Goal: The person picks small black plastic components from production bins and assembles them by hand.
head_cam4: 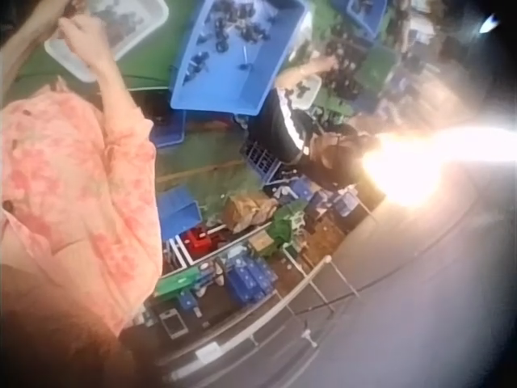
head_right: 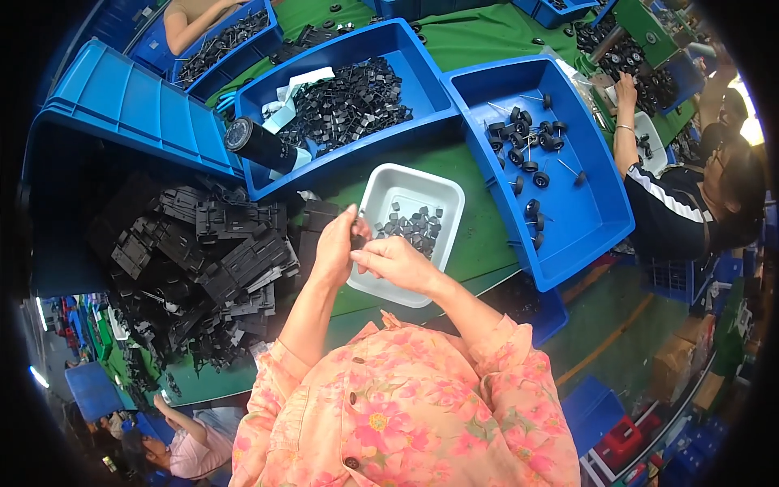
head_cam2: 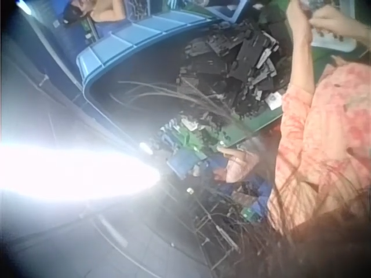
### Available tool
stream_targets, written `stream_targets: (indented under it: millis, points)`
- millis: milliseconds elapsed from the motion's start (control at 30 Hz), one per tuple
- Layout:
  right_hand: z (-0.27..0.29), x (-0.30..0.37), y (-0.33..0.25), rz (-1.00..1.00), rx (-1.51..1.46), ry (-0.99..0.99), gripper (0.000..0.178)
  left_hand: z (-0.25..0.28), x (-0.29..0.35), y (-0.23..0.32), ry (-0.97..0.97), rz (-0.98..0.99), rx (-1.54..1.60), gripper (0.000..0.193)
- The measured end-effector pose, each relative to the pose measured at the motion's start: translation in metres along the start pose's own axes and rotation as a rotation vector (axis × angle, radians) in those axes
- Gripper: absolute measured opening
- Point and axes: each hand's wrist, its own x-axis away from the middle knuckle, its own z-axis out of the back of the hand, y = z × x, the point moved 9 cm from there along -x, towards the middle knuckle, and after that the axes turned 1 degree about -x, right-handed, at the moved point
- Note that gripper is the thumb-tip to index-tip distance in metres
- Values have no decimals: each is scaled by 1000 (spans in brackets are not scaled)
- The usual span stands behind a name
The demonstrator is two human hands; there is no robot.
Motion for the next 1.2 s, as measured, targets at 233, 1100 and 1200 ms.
stream_targets:
  millis: [233,1100,1200]
  points:
    - [-45,62,-87,954,748,262,5,45,-6,-40,488,225,698,27]
    - [-7,62,-90,802,418,345,23,34,-8,-17,106,88,839,30]
    - [12,42,-51,640,756,406,22,11,2,7,-67,26,653,31]
